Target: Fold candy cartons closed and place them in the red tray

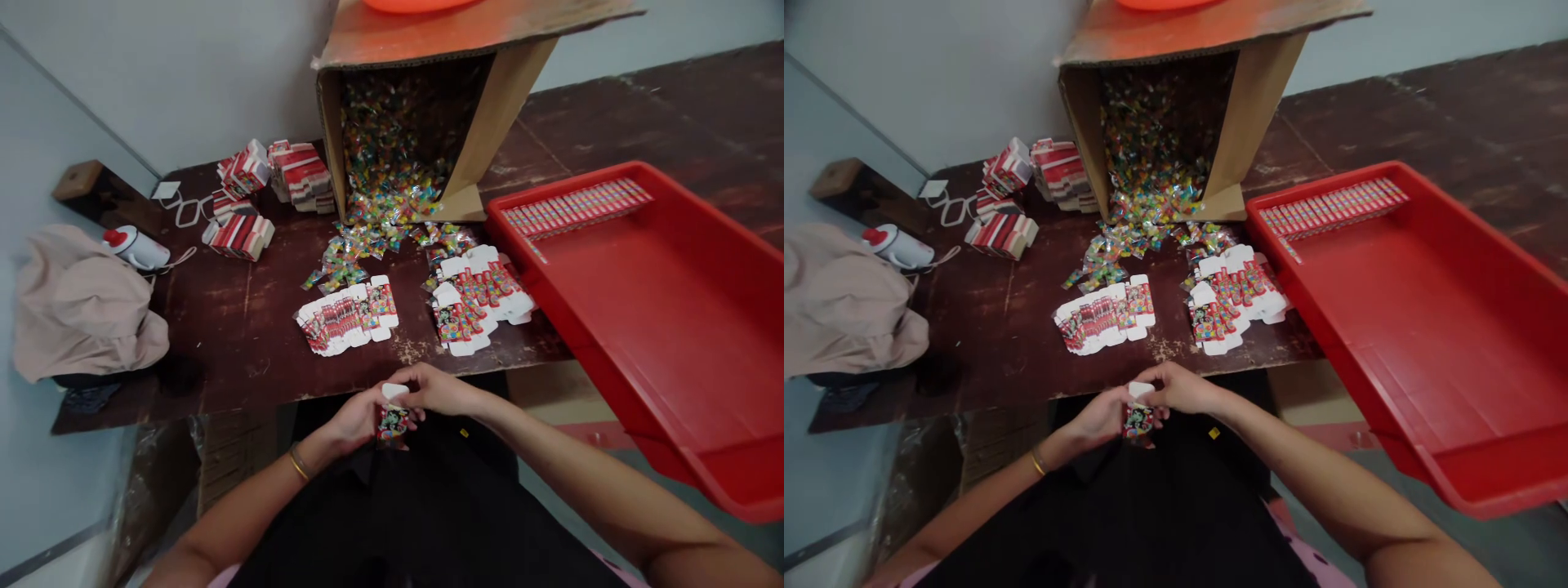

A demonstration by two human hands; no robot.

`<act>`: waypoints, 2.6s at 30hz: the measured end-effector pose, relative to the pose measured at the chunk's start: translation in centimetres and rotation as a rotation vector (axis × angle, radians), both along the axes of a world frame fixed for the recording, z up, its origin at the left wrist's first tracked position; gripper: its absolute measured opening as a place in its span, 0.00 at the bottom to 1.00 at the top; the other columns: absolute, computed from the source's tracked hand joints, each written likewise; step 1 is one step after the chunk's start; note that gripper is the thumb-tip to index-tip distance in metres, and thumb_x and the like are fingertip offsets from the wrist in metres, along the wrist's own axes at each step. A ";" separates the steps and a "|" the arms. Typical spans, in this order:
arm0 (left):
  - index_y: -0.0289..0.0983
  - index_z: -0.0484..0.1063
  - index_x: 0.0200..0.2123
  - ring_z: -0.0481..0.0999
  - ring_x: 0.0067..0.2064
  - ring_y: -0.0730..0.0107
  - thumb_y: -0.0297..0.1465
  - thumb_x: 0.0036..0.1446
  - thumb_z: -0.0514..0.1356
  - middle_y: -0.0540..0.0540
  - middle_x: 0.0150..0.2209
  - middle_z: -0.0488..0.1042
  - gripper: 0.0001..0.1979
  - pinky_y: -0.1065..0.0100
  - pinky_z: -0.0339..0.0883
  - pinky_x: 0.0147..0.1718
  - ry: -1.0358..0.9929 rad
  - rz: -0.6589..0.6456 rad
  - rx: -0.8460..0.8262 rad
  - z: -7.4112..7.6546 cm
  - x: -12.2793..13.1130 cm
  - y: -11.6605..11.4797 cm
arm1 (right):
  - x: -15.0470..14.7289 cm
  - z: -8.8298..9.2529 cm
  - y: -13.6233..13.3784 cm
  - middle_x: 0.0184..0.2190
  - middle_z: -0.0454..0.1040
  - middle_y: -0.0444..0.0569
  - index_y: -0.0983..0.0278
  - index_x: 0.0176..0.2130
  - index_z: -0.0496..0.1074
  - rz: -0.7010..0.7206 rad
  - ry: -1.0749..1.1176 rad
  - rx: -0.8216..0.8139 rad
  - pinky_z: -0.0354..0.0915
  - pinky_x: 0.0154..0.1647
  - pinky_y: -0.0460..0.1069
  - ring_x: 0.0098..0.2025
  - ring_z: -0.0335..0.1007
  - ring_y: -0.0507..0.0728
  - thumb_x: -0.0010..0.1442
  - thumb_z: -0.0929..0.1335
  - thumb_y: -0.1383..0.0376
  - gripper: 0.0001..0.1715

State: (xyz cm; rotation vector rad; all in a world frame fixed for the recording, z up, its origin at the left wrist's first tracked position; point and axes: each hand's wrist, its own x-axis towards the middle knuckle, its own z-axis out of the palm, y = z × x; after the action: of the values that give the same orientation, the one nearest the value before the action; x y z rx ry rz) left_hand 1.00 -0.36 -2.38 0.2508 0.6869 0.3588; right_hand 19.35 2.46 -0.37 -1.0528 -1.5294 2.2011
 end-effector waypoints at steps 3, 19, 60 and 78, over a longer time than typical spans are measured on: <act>0.30 0.67 0.47 0.77 0.37 0.55 0.28 0.42 0.54 0.37 0.37 0.76 0.25 0.56 0.69 0.37 -0.076 0.043 -0.115 -0.2 -0.3 0.2 | -0.7 0.4 -0.9 0.32 0.72 0.48 0.67 0.37 0.77 -0.161 -0.044 0.199 0.61 0.21 0.43 0.22 0.65 0.48 0.62 0.63 0.51 0.23; 0.31 0.73 0.46 0.75 0.39 0.67 0.22 0.47 0.63 0.40 0.39 0.76 0.19 0.66 0.65 0.44 -0.015 0.006 0.091 0.0 -1.3 -1.1 | 0.0 0.2 -3.0 0.40 0.71 0.51 0.58 0.48 0.76 -0.145 -0.132 0.591 0.63 0.47 0.50 0.44 0.68 0.55 0.65 0.63 0.59 0.16; 0.35 0.65 0.46 0.75 0.40 0.63 0.32 0.47 0.67 0.42 0.41 0.74 0.23 0.66 0.75 0.31 0.305 0.375 0.493 -0.6 0.2 10.3 | 1.1 -2.8 20.6 0.44 0.72 0.60 0.70 0.45 0.70 -0.593 -0.583 0.872 0.59 0.52 0.56 0.49 0.65 0.63 0.60 0.61 0.68 0.15; 0.34 0.69 0.49 0.75 0.31 0.65 0.52 0.55 0.53 0.39 0.36 0.75 0.30 0.73 0.66 0.18 0.365 0.202 0.488 2.4 0.4 9.1 | -1.2 0.0 7.1 0.41 0.69 0.50 0.62 0.39 0.73 -0.777 0.068 0.368 0.66 0.42 0.50 0.37 0.67 0.54 0.60 0.67 0.53 0.16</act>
State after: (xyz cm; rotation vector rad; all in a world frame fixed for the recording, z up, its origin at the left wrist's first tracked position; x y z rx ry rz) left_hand 1.40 8.75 0.05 0.7262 0.9817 0.6851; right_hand 18.12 9.52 -0.40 -1.1660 -1.1499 1.3559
